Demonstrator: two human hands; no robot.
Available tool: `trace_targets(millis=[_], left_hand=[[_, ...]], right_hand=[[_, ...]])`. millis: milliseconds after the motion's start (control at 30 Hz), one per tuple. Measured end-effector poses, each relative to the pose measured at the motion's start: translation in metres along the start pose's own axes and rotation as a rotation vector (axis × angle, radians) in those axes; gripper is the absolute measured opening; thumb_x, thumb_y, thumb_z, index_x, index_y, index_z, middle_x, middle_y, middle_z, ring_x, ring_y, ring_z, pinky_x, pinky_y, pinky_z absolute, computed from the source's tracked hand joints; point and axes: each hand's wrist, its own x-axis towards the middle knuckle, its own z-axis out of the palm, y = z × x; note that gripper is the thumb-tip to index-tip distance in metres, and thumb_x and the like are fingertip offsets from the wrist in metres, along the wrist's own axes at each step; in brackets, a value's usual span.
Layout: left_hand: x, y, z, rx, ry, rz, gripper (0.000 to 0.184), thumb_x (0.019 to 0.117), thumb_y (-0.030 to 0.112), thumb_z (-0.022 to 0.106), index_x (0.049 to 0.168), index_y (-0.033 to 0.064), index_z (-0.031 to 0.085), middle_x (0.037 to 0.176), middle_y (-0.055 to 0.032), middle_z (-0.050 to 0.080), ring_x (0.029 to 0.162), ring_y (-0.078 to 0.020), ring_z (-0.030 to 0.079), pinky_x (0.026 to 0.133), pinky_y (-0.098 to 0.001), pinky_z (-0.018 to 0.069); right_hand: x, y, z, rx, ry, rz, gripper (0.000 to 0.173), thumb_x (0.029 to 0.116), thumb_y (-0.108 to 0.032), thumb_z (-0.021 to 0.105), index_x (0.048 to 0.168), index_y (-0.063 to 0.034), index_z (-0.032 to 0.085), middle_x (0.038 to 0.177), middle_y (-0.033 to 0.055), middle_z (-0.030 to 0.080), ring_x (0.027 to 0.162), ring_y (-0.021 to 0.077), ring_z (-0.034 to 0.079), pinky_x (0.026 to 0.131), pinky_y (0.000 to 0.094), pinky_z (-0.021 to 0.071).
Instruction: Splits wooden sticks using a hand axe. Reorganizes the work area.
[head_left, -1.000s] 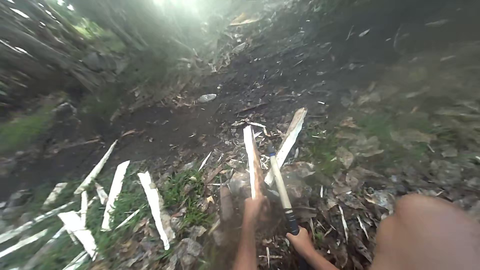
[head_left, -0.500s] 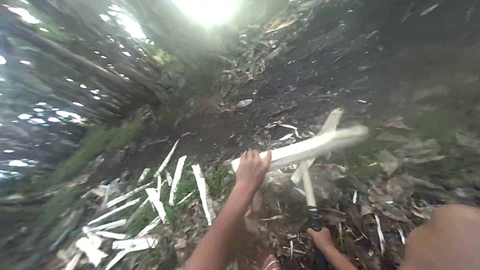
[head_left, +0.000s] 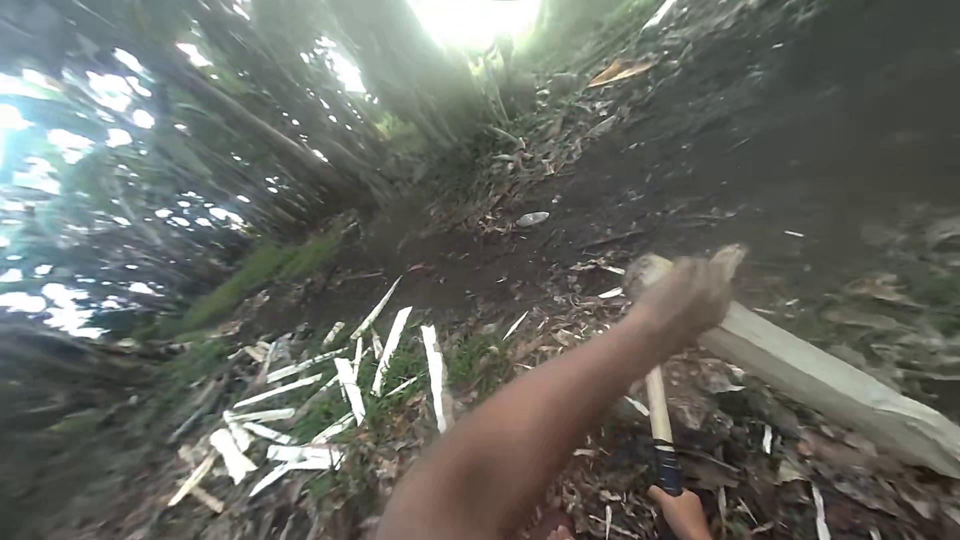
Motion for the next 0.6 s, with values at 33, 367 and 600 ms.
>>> trace_targets(millis=[33, 367, 600], left_hand=[[-0.025, -0.018, 0.004, -0.014, 0.021, -0.070, 0.024, 0.0981, 0.000, 0.055, 0.116, -0.0040, 0.071, 0.116, -0.0212, 0.071, 0.110, -0.0329, 0.069, 0.097, -0.0422, 0.0531], [-0.472, -0.123, 0.001, -0.380, -0.730, -1.756, 0.100, 0.0811, 0.054, 0.082, 0.149, -0.0054, 0.040, 0.130, -0.0384, 0.058, 0.121, -0.0547, 0.058, 0.100, -0.0715, 0.0456], [-0.481, -0.083, 0.083, -0.348, -0.340, -1.791, 0.064, 0.0962, 0.029, 0.070, 0.144, -0.0072, 0.049, 0.145, -0.0375, 0.047, 0.127, -0.0567, 0.052, 0.102, -0.0719, 0.0431]], right_hand=[[0.008, 0.008, 0.005, -0.001, 0.022, -0.013, 0.047, 0.0898, -0.023, 0.076, 0.120, 0.0101, 0.061, 0.099, 0.0247, 0.068, 0.084, 0.0332, 0.068, 0.080, 0.0542, 0.0551], [-0.016, -0.002, 0.005, -0.025, -0.026, -0.032, 0.048, 0.0936, -0.023, 0.072, 0.125, 0.0103, 0.059, 0.108, 0.0250, 0.067, 0.095, 0.0330, 0.067, 0.089, 0.0536, 0.0534], [-0.015, -0.007, 0.001, -0.054, 0.007, -0.022, 0.037, 0.0950, -0.022, 0.071, 0.116, 0.0077, 0.063, 0.088, 0.0163, 0.069, 0.074, 0.0244, 0.067, 0.073, 0.0463, 0.0571]])
